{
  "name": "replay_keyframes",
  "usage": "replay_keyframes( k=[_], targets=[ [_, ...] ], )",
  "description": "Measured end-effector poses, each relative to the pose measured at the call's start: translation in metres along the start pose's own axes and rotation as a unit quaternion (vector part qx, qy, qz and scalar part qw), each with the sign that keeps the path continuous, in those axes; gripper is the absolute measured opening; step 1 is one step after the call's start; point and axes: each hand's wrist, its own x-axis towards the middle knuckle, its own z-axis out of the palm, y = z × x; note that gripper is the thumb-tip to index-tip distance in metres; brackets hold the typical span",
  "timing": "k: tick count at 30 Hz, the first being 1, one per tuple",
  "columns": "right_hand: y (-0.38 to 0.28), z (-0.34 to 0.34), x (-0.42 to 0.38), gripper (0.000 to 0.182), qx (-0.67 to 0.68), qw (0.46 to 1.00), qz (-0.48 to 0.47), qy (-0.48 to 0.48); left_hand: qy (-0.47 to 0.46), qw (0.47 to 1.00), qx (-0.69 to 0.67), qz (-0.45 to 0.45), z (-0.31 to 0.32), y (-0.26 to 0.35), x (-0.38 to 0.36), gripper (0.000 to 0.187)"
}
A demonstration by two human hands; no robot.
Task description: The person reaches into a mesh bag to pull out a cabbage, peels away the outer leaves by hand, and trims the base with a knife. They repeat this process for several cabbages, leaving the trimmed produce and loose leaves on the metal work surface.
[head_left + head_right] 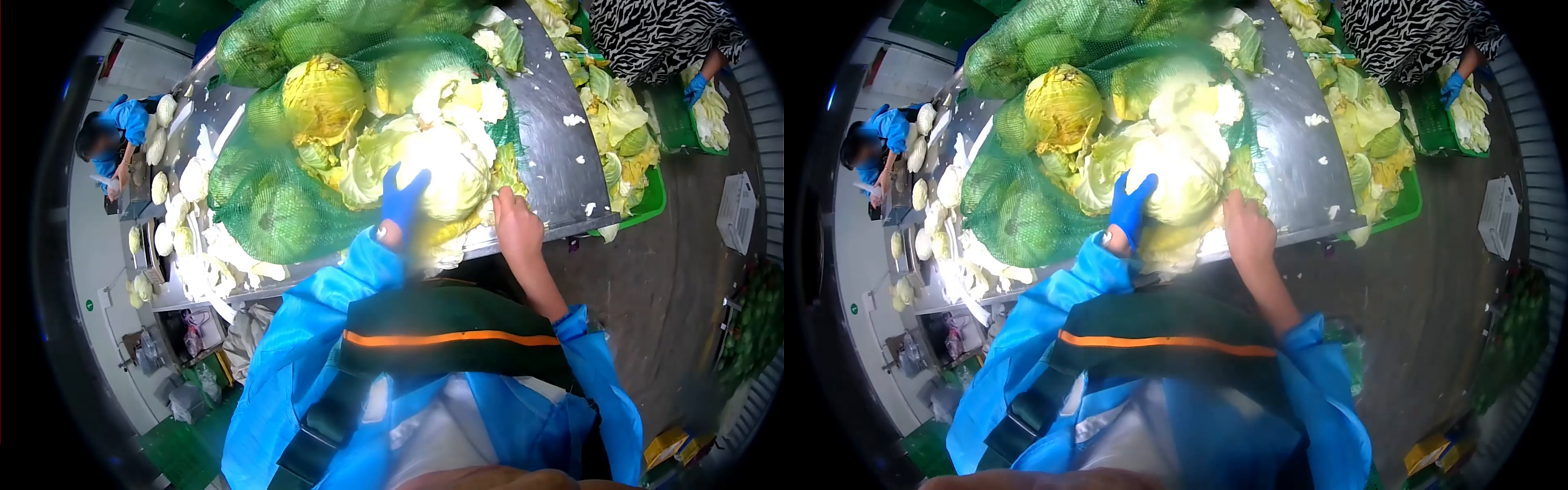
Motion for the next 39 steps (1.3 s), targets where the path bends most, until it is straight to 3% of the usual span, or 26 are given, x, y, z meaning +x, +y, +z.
replay_keyframes(
  k=[1, 3, 4, 5, 6, 9, 12, 15, 18, 22, 25, 26, 27, 28, 29, 30, 31, 32, 34, 36, 37, 39],
  targets=[
    [0.003, 0.001, 0.007, 0.021, 0.047, 0.999, 0.015, -0.004, 0.017, 1.000, 0.021, 0.003, 0.006, 0.017, -0.002, 0.068],
    [0.017, 0.002, 0.026, 0.027, 0.257, 0.954, 0.156, -0.018, 0.099, 0.980, -0.076, -0.153, 0.024, 0.050, -0.004, 0.071],
    [0.028, 0.001, 0.035, 0.030, 0.355, 0.907, 0.224, -0.025, 0.085, 0.988, -0.057, -0.120, 0.018, 0.027, -0.004, 0.072],
    [0.041, 0.003, 0.041, 0.034, 0.376, 0.899, 0.224, -0.020, 0.068, 0.993, -0.038, -0.088, 0.005, -0.012, -0.004, 0.072],
    [0.054, 0.005, 0.048, 0.038, 0.396, 0.891, 0.223, -0.016, 0.057, 0.994, -0.045, -0.085, 0.006, -0.012, -0.001, 0.073],
    [0.000, -0.031, 0.050, 0.042, 0.225, 0.966, 0.108, -0.061, 0.044, 0.981, -0.109, -0.156, 0.019, 0.053, -0.008, 0.072],
    [-0.031, -0.022, 0.066, 0.045, 0.095, 0.994, -0.003, 0.057, 0.040, 0.990, -0.058, -0.121, 0.016, 0.048, -0.007, 0.071],
    [-0.002, 0.016, 0.099, 0.043, 0.091, 0.996, 0.015, 0.016, 0.017, 0.989, -0.108, -0.102, 0.000, 0.016, -0.005, 0.072],
    [0.021, 0.022, 0.106, 0.030, 0.086, 0.993, 0.064, 0.042, -0.055, 0.953, -0.265, -0.140, -0.019, -0.001, 0.005, 0.070],
    [0.055, 0.028, 0.098, 0.026, 0.109, 0.982, 0.127, 0.090, -0.119, 0.851, -0.468, -0.209, -0.017, 0.051, -0.004, 0.072],
    [0.034, -0.008, 0.085, 0.031, 0.077, 0.992, 0.101, 0.017, -0.118, 0.791, -0.572, -0.181, -0.016, 0.088, -0.004, 0.075],
    [0.014, -0.024, 0.080, 0.041, 0.094, 0.991, 0.089, 0.016, -0.126, 0.808, -0.552, -0.161, -0.015, 0.099, -0.002, 0.074],
    [0.001, -0.035, 0.076, 0.043, 0.285, 0.952, 0.099, -0.046, -0.133, 0.824, -0.532, -0.140, -0.014, 0.110, -0.001, 0.074],
    [-0.010, -0.042, 0.071, 0.045, 0.465, 0.872, 0.106, -0.108, -0.121, 0.839, -0.517, -0.121, -0.012, 0.117, 0.000, 0.069],
    [-0.021, -0.048, 0.067, 0.047, 0.627, 0.754, 0.109, -0.164, -0.111, 0.853, -0.499, -0.103, -0.012, 0.121, 0.001, 0.065],
    [-0.040, -0.053, 0.064, 0.052, 0.671, 0.716, 0.114, -0.156, -0.133, 0.934, -0.331, -0.005, -0.026, 0.104, 0.010, 0.066],
    [-0.052, -0.055, 0.063, 0.060, 0.713, 0.675, 0.120, -0.148, -0.149, 0.973, -0.149, 0.093, -0.053, 0.070, 0.025, 0.067],
    [-0.029, -0.041, 0.070, 0.068, 0.749, 0.617, 0.128, -0.208, -0.140, 0.980, -0.135, 0.049, -0.063, 0.096, 0.019, 0.067],
    [-0.072, -0.089, 0.074, 0.069, 0.792, 0.526, 0.279, -0.137, -0.125, 0.986, -0.108, -0.039, -0.081, 0.149, 0.007, 0.068],
    [-0.084, -0.085, 0.081, 0.064, 0.793, 0.475, 0.363, -0.121, -0.069, 0.996, -0.043, -0.026, -0.085, 0.150, 0.015, 0.068],
    [-0.075, -0.062, 0.087, 0.062, 0.787, 0.487, 0.350, -0.146, -0.070, 0.996, -0.049, 0.006, -0.078, 0.143, 0.020, 0.067],
    [-0.049, -0.022, 0.092, 0.057, 0.737, 0.588, 0.259, -0.209, -0.071, 0.989, -0.128, 0.014, -0.048, 0.135, 0.025, 0.067]
  ],
)
